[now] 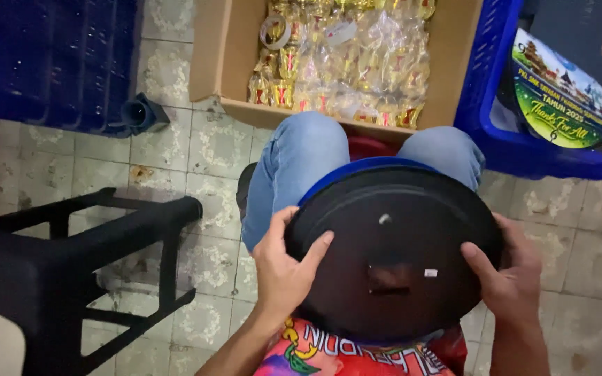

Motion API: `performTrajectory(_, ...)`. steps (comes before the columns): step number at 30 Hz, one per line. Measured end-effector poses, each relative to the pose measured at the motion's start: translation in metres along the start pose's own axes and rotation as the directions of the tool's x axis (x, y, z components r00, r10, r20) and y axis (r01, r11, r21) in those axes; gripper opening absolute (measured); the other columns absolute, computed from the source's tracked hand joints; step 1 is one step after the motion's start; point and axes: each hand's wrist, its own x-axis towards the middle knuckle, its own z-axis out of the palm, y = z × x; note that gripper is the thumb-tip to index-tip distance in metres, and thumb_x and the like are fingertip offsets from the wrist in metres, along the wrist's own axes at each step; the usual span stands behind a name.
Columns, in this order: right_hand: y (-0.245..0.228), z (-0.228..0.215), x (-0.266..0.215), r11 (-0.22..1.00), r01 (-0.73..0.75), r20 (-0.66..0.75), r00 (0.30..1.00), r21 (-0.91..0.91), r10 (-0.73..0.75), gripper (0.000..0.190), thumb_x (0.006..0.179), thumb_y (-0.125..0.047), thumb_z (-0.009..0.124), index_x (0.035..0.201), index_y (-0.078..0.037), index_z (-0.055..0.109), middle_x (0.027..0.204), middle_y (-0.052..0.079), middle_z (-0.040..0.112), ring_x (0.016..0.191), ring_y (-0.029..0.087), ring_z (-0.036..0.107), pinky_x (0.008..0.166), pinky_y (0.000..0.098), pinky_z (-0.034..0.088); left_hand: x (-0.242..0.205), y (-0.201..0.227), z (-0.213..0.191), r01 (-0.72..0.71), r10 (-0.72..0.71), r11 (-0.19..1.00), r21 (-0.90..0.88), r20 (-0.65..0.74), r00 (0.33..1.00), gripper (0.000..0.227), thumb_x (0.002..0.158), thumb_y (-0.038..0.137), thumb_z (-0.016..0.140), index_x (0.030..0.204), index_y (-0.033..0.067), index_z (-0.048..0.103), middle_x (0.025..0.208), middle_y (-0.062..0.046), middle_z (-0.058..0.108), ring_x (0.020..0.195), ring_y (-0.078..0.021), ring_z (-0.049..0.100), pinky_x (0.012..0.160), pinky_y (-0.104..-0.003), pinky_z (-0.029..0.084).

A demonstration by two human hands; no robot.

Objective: Disassembling a wall clock by removing screws from the back cover using a screwdriver and then removing the panel to access the internal components.

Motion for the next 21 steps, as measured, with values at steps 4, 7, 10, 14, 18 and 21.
performTrajectory(4,0.008,0.004,0.000,0.996,-0.066,-0.033,0.997,0.056,0.068,0.055,0.086,-0.014,0.074,0.135,0.005,0.059,0.122,0.016,0.063,0.115,0.026,0.060,0.099,0.0361,0.050,0.007,-0.003,0.001,0.006,-0.005,0.999,-0.039,0.028,1.000,0.043,0.082,0.040,0.081,0.110,0.0132,0.062,0.090,0.000,0.073,0.082,-0.0152,0.071,0.070,-0.030,0.056)
performTrajectory(7,0.013,0.001,-0.004,0.997,0.002,-0.040,0.999,0.076,0.001,0.051,0.088,-0.017,0.075,0.132,0.004,0.057,0.121,0.014,0.059,0.115,0.024,0.056,0.100,0.0352,0.046,0.007,-0.008,0.002,-0.046,0.045,0.999,0.029,0.026,0.999,0.050,0.082,0.046,0.079,0.112,0.0102,0.062,0.097,-0.003,0.073,0.091,-0.0205,0.072,0.076,-0.034,0.055)
performTrajectory(10,0.007,-0.006,0.001,0.997,-0.028,-0.015,0.999,0.067,0.029,0.042,0.088,-0.018,0.074,0.124,-0.001,0.060,0.109,0.007,0.059,0.103,0.018,0.054,0.091,0.0304,0.044,0.013,-0.004,0.001,0.049,-0.052,0.998,0.046,0.088,0.995,0.051,0.080,0.054,0.077,0.107,0.0151,0.060,0.073,0.001,0.064,0.066,-0.0162,0.065,0.060,-0.033,0.050)
performTrajectory(14,0.003,-0.021,-0.012,0.958,-0.169,0.057,0.986,0.233,0.160,0.055,0.085,-0.010,0.071,0.134,-0.001,0.051,0.118,0.015,0.062,0.107,0.024,0.060,0.089,0.0330,0.050,0.001,0.012,-0.008,0.006,-0.004,1.000,-0.018,0.106,0.994,0.045,0.080,0.045,0.080,0.107,0.0144,0.061,0.077,0.001,0.069,0.069,-0.0148,0.067,0.060,-0.029,0.052)
performTrajectory(18,-0.011,-0.034,-0.009,0.979,-0.139,0.022,0.990,0.147,0.137,0.059,0.086,-0.013,0.069,0.139,0.003,0.051,0.121,0.019,0.062,0.109,0.027,0.060,0.088,0.0370,0.050,0.003,0.027,-0.015,-0.041,0.043,0.999,-0.028,0.096,0.994,0.043,0.080,0.045,0.081,0.104,0.0150,0.061,0.076,0.002,0.067,0.067,-0.0124,0.065,0.060,-0.028,0.051)
performTrajectory(21,-0.024,-0.026,-0.002,0.950,-0.184,0.081,0.982,0.251,0.168,0.048,0.088,-0.013,0.066,0.133,-0.001,0.052,0.115,0.016,0.065,0.102,0.024,0.062,0.083,0.0337,0.051,0.012,0.017,-0.007,0.007,0.000,0.999,-0.043,0.167,0.986,0.043,0.083,0.046,0.079,0.100,0.0135,0.057,0.073,0.003,0.060,0.065,-0.0132,0.057,0.058,-0.030,0.046)
